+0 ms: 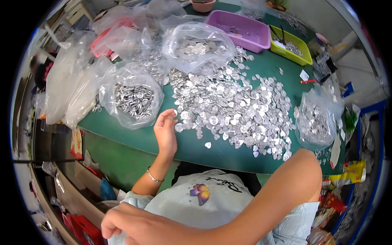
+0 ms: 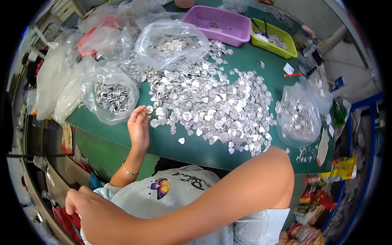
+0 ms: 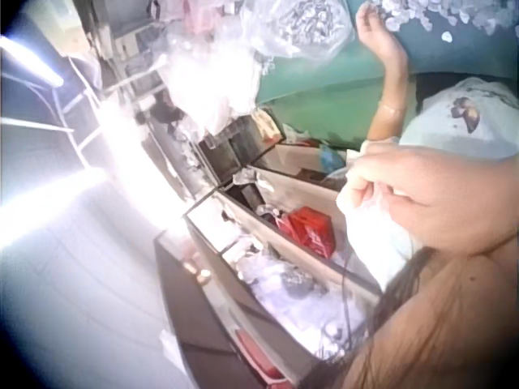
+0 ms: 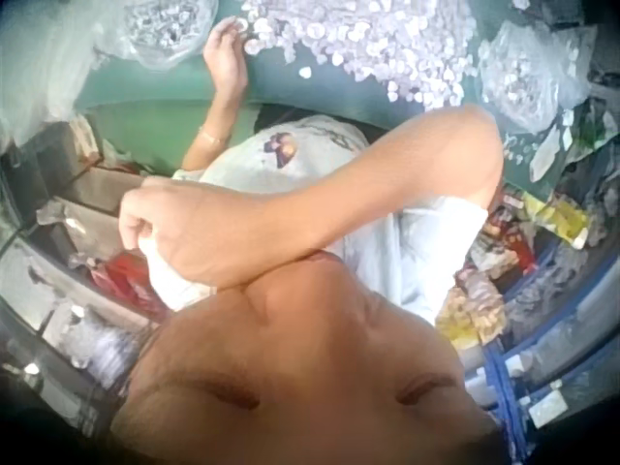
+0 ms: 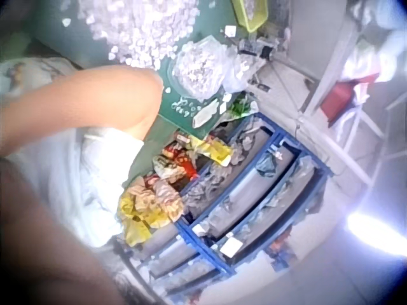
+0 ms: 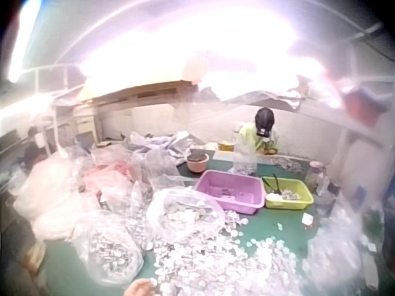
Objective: The person sorts a large pile of silver sequins on a green table, picking them up by hand and placing them into clear plastic bags. The person repeatedly scoops handfuls of sequins from the central pile and transfers them into bags positioned on the left and right sides of the workspace.
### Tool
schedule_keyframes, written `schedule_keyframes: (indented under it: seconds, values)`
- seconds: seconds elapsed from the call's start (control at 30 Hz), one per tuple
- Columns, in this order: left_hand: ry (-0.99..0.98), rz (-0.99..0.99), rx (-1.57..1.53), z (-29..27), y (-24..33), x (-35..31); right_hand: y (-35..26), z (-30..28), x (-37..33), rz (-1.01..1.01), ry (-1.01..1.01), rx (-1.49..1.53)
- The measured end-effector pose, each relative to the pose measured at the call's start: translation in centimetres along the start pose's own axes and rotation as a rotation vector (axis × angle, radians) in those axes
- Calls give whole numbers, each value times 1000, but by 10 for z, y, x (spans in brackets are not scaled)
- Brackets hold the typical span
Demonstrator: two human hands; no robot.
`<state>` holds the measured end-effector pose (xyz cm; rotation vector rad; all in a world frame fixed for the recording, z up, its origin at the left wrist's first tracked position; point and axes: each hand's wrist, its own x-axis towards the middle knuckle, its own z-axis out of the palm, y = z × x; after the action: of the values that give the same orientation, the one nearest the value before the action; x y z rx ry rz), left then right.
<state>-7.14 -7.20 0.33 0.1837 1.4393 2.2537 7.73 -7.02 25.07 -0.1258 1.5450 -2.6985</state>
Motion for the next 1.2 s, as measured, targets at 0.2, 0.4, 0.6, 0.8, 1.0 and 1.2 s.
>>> schedule_keyframes:
  seconds: [0.2,0.4,0.6,0.8,1.0,1.2]
  values:
    - [-5,48,83,12,-9,5,-16,-15,-5,-13,-188,72]
    - [-35,169,216,33,-17,20,-23,5,-2,-14,-78,188]
    - [-120,335,502,42,-28,58,-2,-9,-15,-22,-85,-22]
    - [-199,674,1263,32,-60,104,11,-66,-28,-125,-353,-239]
    - [-244,557,1490,50,-45,87,59,-251,8,125,352,-865]
    - [-261,568,1479,48,-32,81,111,-360,49,-71,758,-1630]
